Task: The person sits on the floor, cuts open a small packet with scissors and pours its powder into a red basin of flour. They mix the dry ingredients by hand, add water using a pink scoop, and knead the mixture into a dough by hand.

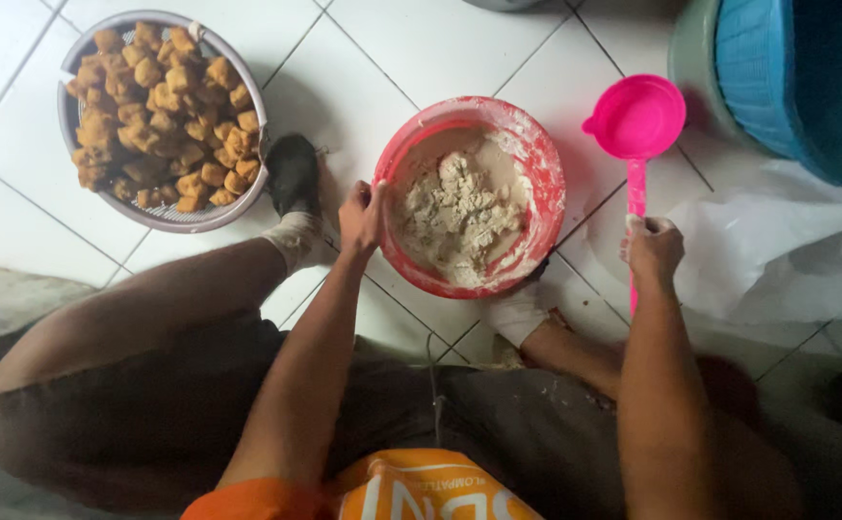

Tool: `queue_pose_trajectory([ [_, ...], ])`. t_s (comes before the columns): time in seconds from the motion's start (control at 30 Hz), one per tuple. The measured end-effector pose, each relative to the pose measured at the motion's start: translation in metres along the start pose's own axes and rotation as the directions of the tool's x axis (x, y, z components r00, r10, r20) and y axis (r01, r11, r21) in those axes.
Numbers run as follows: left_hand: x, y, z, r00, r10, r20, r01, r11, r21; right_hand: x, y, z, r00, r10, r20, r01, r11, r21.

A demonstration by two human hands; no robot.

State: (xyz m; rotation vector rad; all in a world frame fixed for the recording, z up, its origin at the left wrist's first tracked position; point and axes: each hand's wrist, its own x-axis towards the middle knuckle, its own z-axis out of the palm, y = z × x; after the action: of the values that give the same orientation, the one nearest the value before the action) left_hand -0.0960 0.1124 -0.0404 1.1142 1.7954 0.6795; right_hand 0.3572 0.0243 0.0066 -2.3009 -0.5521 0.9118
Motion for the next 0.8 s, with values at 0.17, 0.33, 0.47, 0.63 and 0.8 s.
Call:
queue_pose_trajectory([
  [0.17,-0.009,0.031,0.004,0.991,0.113,0.071,-0.119,0.989,0.087,0.001,0.012,0.011,1.0,-0.017,-0.009,0.017,0.998,0.064],
  [0.33,-0.005,0.051,0.003,0.97,0.213,0.115,-0.226,0.968,0.113,0.002,0.009,0.012,0.999,-0.03,-0.021,0.031,0.999,0.04],
  [0.47,0.007,0.043,-0.003,0.97,0.21,0.121,-0.228,0.96,0.161,-0.009,0.003,0.01,0.997,-0.048,-0.064,0.048,0.999,0.002],
  [0.63,0.013,0.014,-0.01,0.979,0.197,0.058,-0.205,0.961,0.186,-0.016,0.01,-0.001,0.983,-0.126,-0.13,0.098,0.974,-0.202],
  [0.8,0.006,-0.003,-0.008,0.985,0.166,0.037,-0.17,0.968,0.183,0.001,0.023,-0.013,0.973,-0.191,-0.129,0.145,0.942,-0.303],
])
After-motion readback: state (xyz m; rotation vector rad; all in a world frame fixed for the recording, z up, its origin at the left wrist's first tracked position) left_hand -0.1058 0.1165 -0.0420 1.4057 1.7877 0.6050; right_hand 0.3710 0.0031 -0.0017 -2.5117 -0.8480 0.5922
